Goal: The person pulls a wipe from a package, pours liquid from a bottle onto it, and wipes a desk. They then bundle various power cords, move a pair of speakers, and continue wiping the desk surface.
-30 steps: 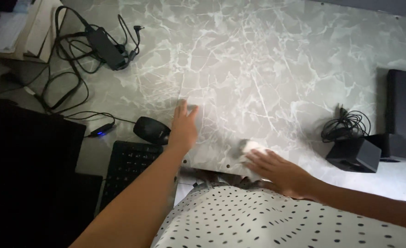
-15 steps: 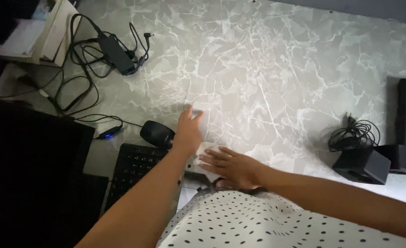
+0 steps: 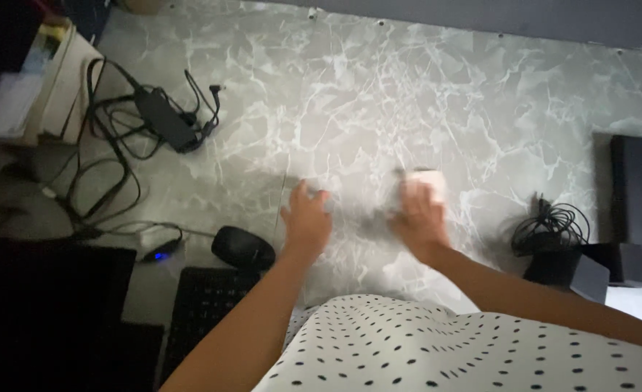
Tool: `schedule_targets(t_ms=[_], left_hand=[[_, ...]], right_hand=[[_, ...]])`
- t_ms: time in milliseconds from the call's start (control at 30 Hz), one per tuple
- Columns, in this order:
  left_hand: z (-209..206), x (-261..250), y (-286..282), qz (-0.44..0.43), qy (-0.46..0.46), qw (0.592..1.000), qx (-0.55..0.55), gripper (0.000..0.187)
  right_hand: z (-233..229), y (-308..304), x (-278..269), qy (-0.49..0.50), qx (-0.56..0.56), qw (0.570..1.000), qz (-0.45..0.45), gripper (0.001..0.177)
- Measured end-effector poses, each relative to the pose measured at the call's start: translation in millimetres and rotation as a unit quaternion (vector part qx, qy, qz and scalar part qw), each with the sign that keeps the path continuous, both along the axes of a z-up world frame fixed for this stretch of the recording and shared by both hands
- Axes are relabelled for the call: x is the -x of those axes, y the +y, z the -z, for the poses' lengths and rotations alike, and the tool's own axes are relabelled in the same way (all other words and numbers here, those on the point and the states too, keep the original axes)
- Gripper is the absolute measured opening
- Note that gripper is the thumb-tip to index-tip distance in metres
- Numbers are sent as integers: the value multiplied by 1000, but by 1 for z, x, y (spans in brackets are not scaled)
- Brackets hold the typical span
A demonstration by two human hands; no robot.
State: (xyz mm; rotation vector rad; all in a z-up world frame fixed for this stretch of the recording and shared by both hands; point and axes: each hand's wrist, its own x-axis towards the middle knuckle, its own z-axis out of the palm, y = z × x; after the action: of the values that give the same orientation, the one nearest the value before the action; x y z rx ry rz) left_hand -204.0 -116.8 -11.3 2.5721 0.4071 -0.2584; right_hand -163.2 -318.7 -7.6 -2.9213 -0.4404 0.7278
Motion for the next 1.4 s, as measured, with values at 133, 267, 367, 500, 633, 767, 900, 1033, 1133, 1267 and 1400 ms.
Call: schedule_targets(t_ms=[133, 267, 367, 500, 633, 767, 900, 1033, 1133, 1267, 1400], left_hand=[[17, -37, 4, 47, -92, 994, 33, 34], [25, -85, 14, 93, -46, 995, -9, 33], [31, -108, 26, 135, -77, 985, -76, 39], [28, -131, 36, 165, -24, 983, -71, 44], [19, -140, 33, 151, 18, 987, -47, 55], [11, -138, 31, 150, 17, 986, -66, 61], [-4, -143, 40, 140, 36, 988, -59, 70], [-18, -156, 51, 135, 70, 986, -72, 90], [-21, -165, 53, 131, 75, 986, -69, 106], [-18, -169, 53, 125, 75, 986, -83, 110], [-17, -167, 54, 118, 66, 987, -86, 109]], right_hand=[[-21, 39, -2, 86, -104, 965, -223, 66], [-3, 28, -24, 18, -174, 946, -274, 63], [15, 5, -58, 26, -126, 978, -165, 67], [33, -14, -91, -42, -97, 994, -9, 71], [31, 15, -93, -41, -9, 999, 4, 80], [8, 28, -84, 2, -96, 969, -227, 72], [11, 17, -111, -24, -79, 963, -257, 72], [55, 7, -182, -88, -35, 973, -211, 77], [84, -4, -245, -109, -30, 984, -136, 79], [81, 11, -319, -72, -45, 996, 13, 86], [62, 41, -343, -53, -32, 988, 141, 78]])
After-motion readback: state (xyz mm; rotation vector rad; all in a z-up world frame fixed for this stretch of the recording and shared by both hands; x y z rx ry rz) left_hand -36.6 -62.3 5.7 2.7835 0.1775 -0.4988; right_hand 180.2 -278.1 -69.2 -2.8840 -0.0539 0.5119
